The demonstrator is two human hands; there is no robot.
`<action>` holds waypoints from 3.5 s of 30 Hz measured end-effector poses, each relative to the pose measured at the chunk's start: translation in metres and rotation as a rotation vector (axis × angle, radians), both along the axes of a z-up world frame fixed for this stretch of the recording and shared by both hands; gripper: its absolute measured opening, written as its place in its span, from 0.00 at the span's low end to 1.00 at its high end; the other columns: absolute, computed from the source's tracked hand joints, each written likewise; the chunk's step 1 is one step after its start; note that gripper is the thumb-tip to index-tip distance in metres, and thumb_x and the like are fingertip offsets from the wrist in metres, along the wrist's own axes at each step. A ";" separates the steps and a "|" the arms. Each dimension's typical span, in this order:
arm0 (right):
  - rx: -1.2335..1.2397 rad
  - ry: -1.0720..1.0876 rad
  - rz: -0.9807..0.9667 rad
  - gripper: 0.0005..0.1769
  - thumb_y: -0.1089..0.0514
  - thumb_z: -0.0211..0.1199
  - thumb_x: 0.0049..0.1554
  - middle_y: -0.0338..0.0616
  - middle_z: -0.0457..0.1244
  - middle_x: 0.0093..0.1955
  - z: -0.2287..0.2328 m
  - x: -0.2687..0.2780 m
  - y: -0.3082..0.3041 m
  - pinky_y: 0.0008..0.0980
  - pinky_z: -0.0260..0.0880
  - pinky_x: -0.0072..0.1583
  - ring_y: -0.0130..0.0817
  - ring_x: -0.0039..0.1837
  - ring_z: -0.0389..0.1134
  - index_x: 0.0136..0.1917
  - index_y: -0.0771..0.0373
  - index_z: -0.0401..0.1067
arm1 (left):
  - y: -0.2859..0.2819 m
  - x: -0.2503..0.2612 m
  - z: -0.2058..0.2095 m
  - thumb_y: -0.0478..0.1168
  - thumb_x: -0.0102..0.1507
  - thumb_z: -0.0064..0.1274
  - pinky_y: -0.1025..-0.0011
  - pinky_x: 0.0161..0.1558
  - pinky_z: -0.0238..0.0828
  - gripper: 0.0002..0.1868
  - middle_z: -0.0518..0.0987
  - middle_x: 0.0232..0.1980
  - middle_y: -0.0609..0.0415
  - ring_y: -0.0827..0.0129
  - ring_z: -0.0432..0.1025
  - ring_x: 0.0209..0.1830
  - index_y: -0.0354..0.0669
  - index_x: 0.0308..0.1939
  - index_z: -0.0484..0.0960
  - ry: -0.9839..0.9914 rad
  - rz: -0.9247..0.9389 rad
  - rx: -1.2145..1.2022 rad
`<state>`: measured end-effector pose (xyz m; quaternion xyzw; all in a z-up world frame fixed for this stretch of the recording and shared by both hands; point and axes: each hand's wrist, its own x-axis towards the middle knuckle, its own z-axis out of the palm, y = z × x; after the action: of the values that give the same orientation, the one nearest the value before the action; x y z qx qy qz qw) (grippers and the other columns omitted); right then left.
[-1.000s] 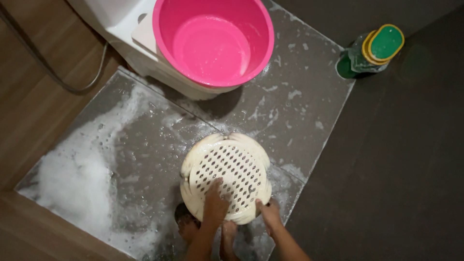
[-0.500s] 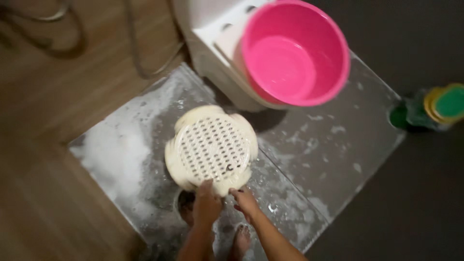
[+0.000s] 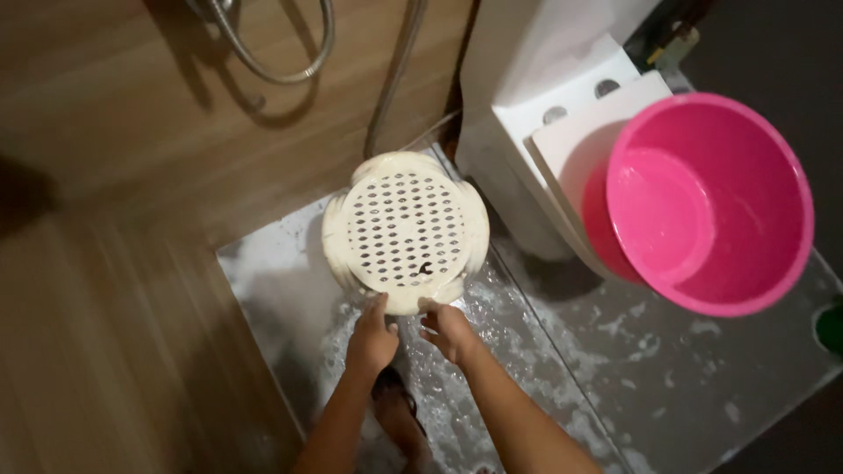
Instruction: The person scrubs a green brush and a white plastic stool with a handheld shower sprayer in a bathroom. They rinse a pink basin and the floor, then spray the walls and toilet area to remove soap residue.
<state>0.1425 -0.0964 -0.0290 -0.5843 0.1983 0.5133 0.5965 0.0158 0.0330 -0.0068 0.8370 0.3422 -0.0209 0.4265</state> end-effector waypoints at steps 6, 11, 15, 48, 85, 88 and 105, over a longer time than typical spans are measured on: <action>0.066 0.003 -0.058 0.30 0.48 0.58 0.60 0.35 0.58 0.69 0.014 0.040 0.046 0.40 0.60 0.68 0.31 0.68 0.57 0.72 0.58 0.64 | 0.044 0.048 -0.003 0.36 0.60 0.54 0.60 0.71 0.57 0.36 0.66 0.74 0.40 0.49 0.61 0.74 0.45 0.73 0.64 -0.117 0.057 -0.052; -0.025 -0.382 -0.113 0.26 0.53 0.58 0.61 0.45 0.65 0.59 0.082 0.105 0.059 0.37 0.68 0.62 0.35 0.59 0.65 0.70 0.64 0.66 | 0.042 0.121 0.064 0.39 0.61 0.54 0.62 0.65 0.67 0.34 0.72 0.70 0.44 0.51 0.72 0.65 0.47 0.72 0.65 -0.106 0.147 -0.231; 0.084 -0.939 -0.337 0.19 0.57 0.61 0.67 0.48 0.64 0.48 0.182 0.203 0.065 0.35 0.62 0.51 0.36 0.48 0.59 0.66 0.71 0.75 | 0.030 0.218 0.159 0.39 0.66 0.52 0.62 0.61 0.70 0.26 0.76 0.65 0.44 0.55 0.73 0.63 0.40 0.68 0.69 -0.474 0.144 -0.205; -0.303 -1.218 -0.666 0.11 0.63 0.62 0.55 0.46 0.66 0.42 0.315 0.597 0.023 0.39 0.71 0.39 0.36 0.37 0.69 0.52 0.65 0.68 | 0.005 0.522 0.309 0.39 0.70 0.48 0.71 0.53 0.73 0.17 0.83 0.52 0.51 0.70 0.77 0.50 0.39 0.62 0.75 -0.864 0.165 -0.513; -0.312 -1.123 0.496 0.24 0.44 0.64 0.58 0.64 0.69 0.43 0.177 0.078 0.301 0.47 0.71 0.51 0.57 0.47 0.73 0.54 0.66 0.67 | 0.326 0.142 0.385 0.50 0.69 0.58 0.50 0.55 0.67 0.19 0.70 0.51 0.42 0.44 0.67 0.57 0.36 0.46 0.73 -0.573 0.475 0.790; -0.324 -1.181 0.494 0.22 0.46 0.65 0.59 0.64 0.70 0.44 0.184 0.069 0.325 0.48 0.71 0.50 0.58 0.48 0.73 0.55 0.66 0.68 | 0.327 0.142 0.386 0.48 0.68 0.57 0.50 0.54 0.67 0.18 0.70 0.51 0.41 0.43 0.67 0.56 0.35 0.46 0.73 -0.621 0.476 0.790; -0.336 -1.109 0.636 0.23 0.46 0.61 0.61 0.64 0.68 0.42 0.066 0.119 0.245 0.47 0.71 0.49 0.56 0.45 0.73 0.56 0.68 0.65 | 0.213 0.106 -0.063 0.60 0.59 0.61 0.50 0.55 0.70 0.29 0.84 0.53 0.52 0.49 0.77 0.54 0.55 0.59 0.76 0.264 0.539 -0.111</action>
<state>0.2620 0.1482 0.0368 -0.8771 -0.2432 0.2497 0.3304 0.1213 0.2456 -0.0695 0.6816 0.6027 -0.0343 0.4135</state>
